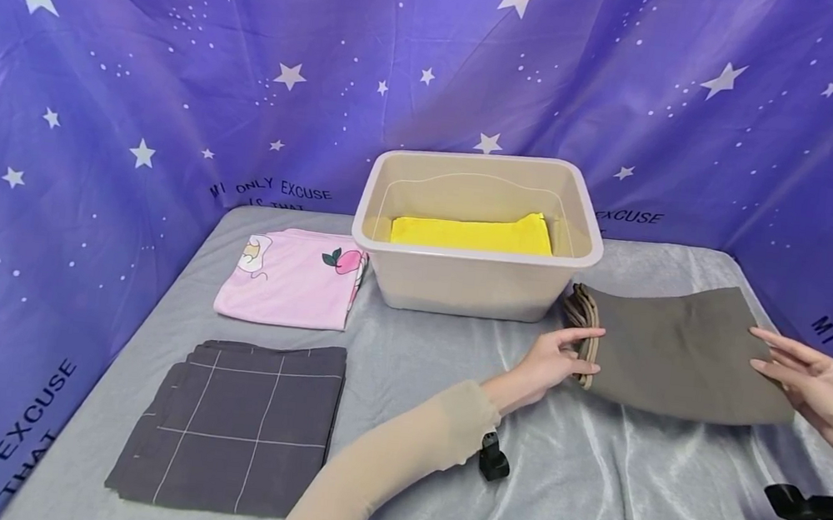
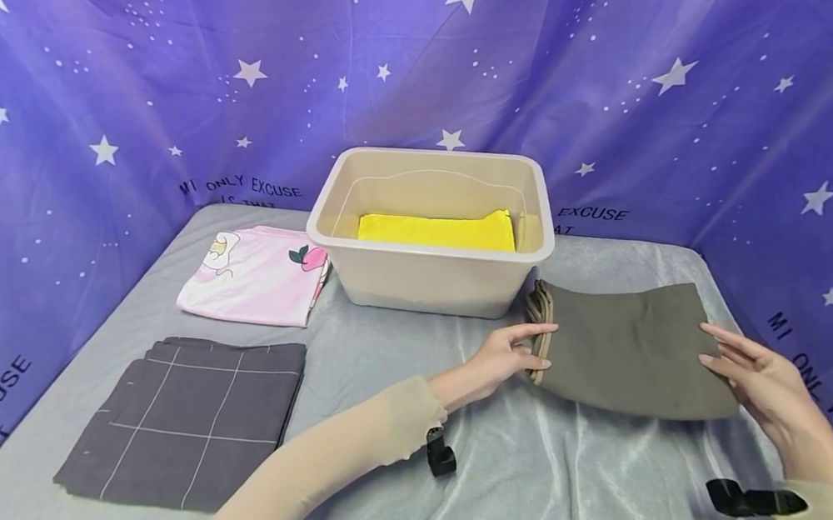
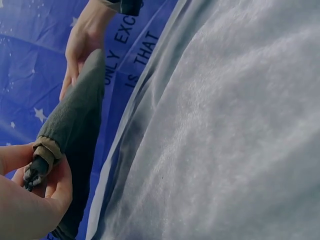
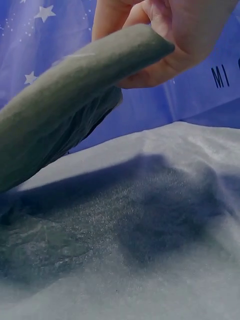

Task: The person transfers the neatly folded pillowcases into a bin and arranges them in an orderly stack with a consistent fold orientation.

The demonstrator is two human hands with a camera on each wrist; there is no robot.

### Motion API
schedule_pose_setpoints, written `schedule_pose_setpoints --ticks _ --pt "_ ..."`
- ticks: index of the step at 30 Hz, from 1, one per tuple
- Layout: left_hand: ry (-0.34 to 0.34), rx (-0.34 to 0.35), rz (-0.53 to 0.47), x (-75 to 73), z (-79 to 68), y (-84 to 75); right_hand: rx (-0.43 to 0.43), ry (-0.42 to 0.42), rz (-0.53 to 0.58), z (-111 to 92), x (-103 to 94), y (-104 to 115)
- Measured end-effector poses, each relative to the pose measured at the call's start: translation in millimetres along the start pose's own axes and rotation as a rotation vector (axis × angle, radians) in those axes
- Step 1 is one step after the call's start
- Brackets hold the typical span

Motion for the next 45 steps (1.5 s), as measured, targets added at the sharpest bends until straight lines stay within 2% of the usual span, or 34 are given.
schedule_pose_setpoints --ticks 7,14,19,21,26,32,34,35,41,45 --pt "0.018 0.014 0.025 -0.8 -14.2 -0.5 -0.073 0.018 -0.038 -13.4 -0.9 5.0" --pt "0.03 0.026 0.014 -4.0 -27.6 -1.1 -0.085 0.011 -0.025 -21.8 2.2 8.5" --pt "0.061 0.046 0.011 -8.7 -39.2 -1.7 -0.061 0.056 -0.094 -27.3 5.2 10.0" --pt "0.072 0.047 0.015 -10.5 -44.4 -1.6 -0.053 0.083 -0.167 -29.1 6.8 10.7" --pt "0.077 0.036 -0.001 -15.7 -56.3 -0.8 -0.092 0.13 -0.235 -31.6 11.0 14.6" --pt "0.047 0.022 0.003 -24.7 -67.4 -0.3 -0.211 0.183 -0.009 -30.7 21.2 21.9" --pt "0.038 0.017 0.01 -28.3 -70.1 -0.1 -0.225 0.209 0.025 -30.9 25.6 23.9" --pt "0.032 0.015 0.013 -30.1 -71.5 0.1 -0.228 0.22 0.02 -31.2 27.5 24.9" --pt "0.028 0.012 0.015 -41.3 -80.5 0.3 -0.22 0.224 -0.183 -33.1 37.8 30.6" --pt "0.027 0.008 0.002 -47.2 -86.6 0.3 -0.242 0.237 -0.198 -32.0 44.8 31.6"
Point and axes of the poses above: each hand's wrist, its own z-axis towards the middle knuckle, its own x-axis out of the palm, y = z × x, the point moved 1 cm from there along z, towards the middle knuckle, and after that the axes turned 10 degrees about -x, right-handed, at the moved point
